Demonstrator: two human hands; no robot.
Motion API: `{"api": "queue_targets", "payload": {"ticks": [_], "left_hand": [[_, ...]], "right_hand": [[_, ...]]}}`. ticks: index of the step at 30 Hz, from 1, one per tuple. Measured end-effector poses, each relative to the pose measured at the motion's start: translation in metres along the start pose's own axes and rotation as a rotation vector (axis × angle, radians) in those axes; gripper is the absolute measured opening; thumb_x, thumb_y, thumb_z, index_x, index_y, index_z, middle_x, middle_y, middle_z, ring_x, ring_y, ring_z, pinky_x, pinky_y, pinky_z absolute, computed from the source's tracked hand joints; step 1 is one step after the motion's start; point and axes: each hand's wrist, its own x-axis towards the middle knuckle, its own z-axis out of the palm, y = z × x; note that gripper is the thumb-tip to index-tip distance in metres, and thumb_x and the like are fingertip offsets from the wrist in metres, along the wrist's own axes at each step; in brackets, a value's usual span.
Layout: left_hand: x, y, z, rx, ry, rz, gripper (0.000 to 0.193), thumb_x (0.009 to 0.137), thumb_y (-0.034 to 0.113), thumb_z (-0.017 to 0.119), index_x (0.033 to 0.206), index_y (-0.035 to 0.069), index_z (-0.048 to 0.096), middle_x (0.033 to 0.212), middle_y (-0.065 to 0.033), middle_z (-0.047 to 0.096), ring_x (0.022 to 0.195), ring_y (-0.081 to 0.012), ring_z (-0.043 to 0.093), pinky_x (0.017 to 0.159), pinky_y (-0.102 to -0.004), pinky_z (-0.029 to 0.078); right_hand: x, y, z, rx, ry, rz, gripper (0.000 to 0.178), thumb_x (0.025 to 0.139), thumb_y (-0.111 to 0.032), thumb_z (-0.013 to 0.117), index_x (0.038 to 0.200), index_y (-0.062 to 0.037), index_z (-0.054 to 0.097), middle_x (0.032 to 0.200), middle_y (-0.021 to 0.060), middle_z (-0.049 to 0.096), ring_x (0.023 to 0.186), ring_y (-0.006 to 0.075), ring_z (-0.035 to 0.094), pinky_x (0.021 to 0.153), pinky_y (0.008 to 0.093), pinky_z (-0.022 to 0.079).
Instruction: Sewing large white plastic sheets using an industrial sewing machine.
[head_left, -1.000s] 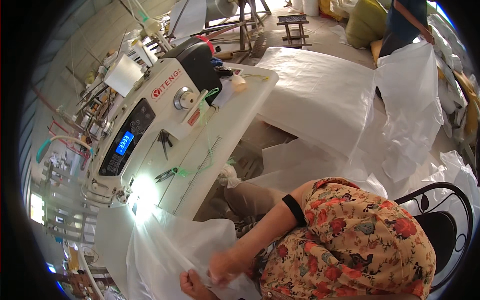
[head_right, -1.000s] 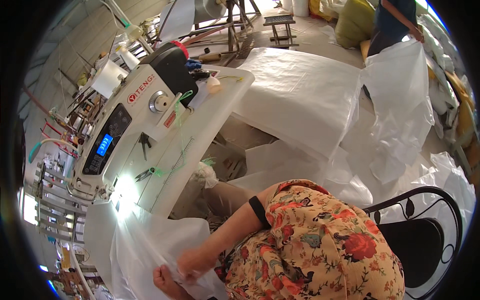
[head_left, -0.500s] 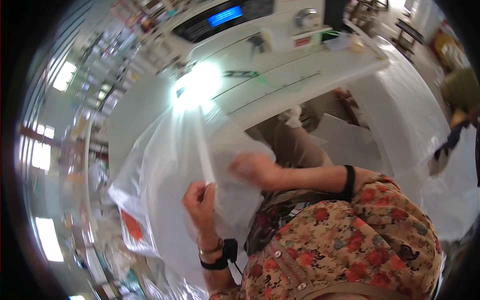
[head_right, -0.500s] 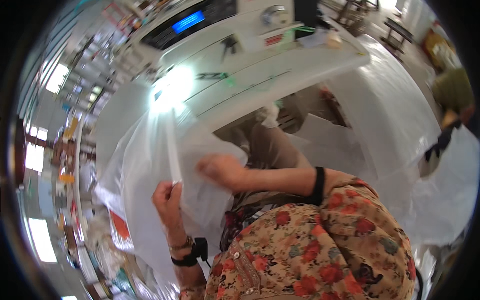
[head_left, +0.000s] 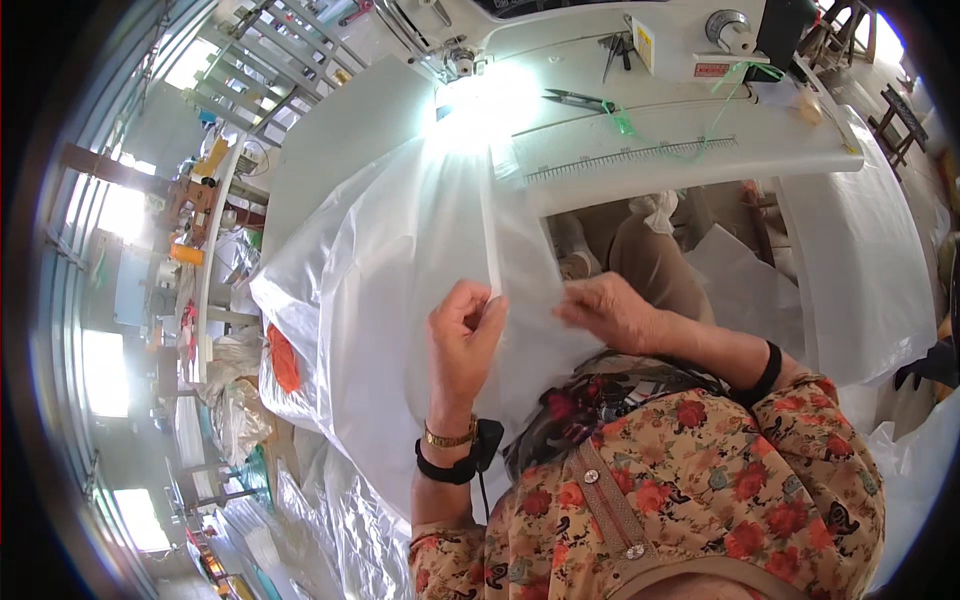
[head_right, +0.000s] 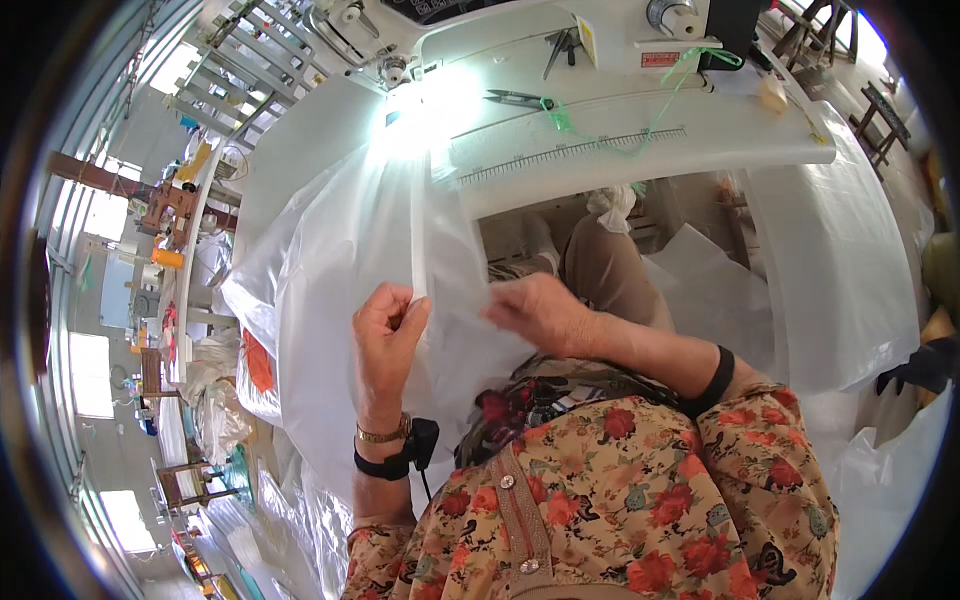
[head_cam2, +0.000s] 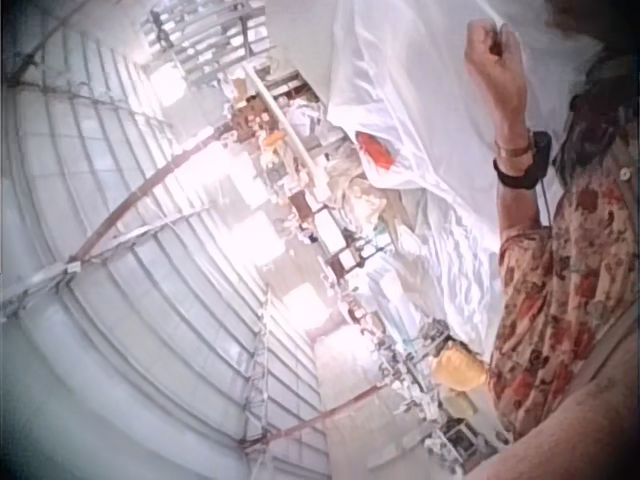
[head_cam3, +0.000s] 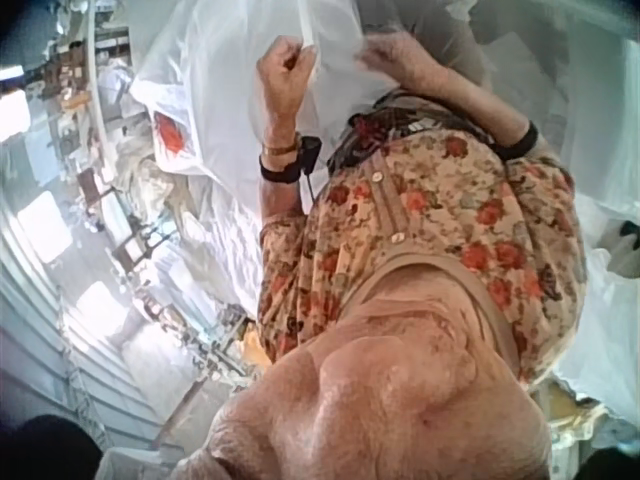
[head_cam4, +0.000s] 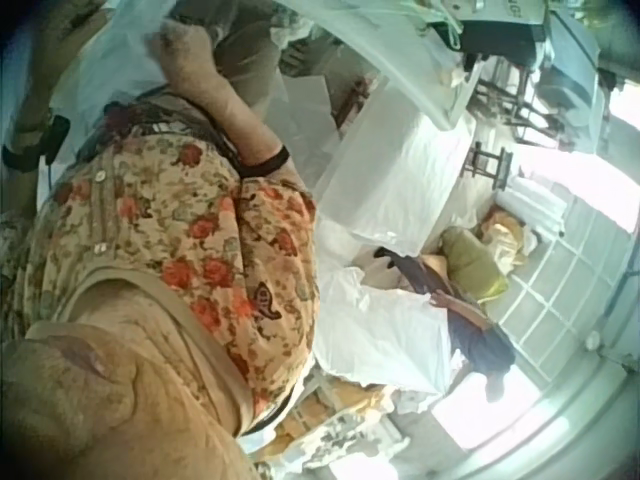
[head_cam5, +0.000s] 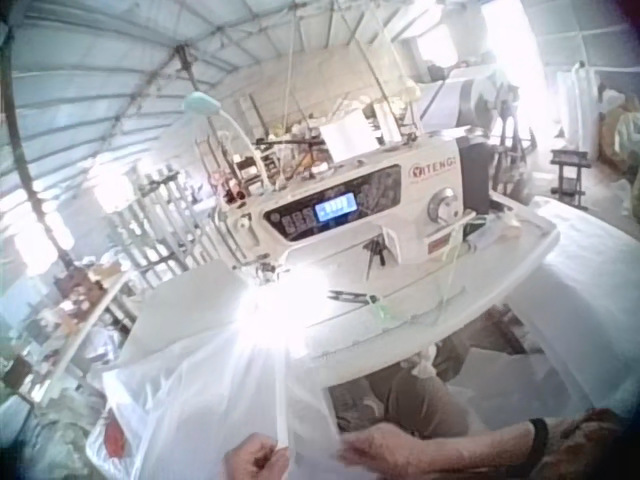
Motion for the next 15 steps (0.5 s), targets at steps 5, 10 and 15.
{"api": "queue_targets", "payload": {"ticks": [5,10,15], "left_hand": [[0.004,-0.002,0.011,0.090,-0.072,0.062,0.011,0.089,0.004,0.060,0.082,0.000,0.053,0.061,-0.0002,0.046,0.057,-0.0040,0.038,0.050,-0.0231,0.033],[0.002,0.002,0.015,0.104,-0.060,0.017,0.012,0.090,0.006,0.058,0.083,-0.001,0.051,0.060,-0.0038,0.044,0.056,-0.0079,0.038,0.051,-0.0258,0.035],[0.001,0.010,0.012,0.094,-0.103,-0.052,0.013,0.090,0.006,0.057,0.083,-0.002,0.050,0.058,-0.0068,0.044,0.055,-0.0101,0.038,0.050,-0.0278,0.036]], "right_hand": [[0.006,-0.060,-0.001,-0.030,-0.050,-0.011,0.023,0.090,-0.017,0.060,0.078,-0.0011,0.048,0.063,0.0184,0.050,0.064,0.0401,0.055,0.057,0.0435,0.043],[0.002,-0.054,0.015,-0.119,-0.113,-0.256,0.018,0.087,-0.013,0.062,0.082,-0.0021,0.048,0.072,0.0147,0.055,0.066,0.0373,0.057,0.060,0.0433,0.046],[0.007,-0.053,0.020,-0.206,-0.021,-0.498,0.016,0.086,-0.012,0.061,0.084,-0.0016,0.049,0.069,0.0129,0.054,0.065,0.0359,0.058,0.060,0.0429,0.048]]}}
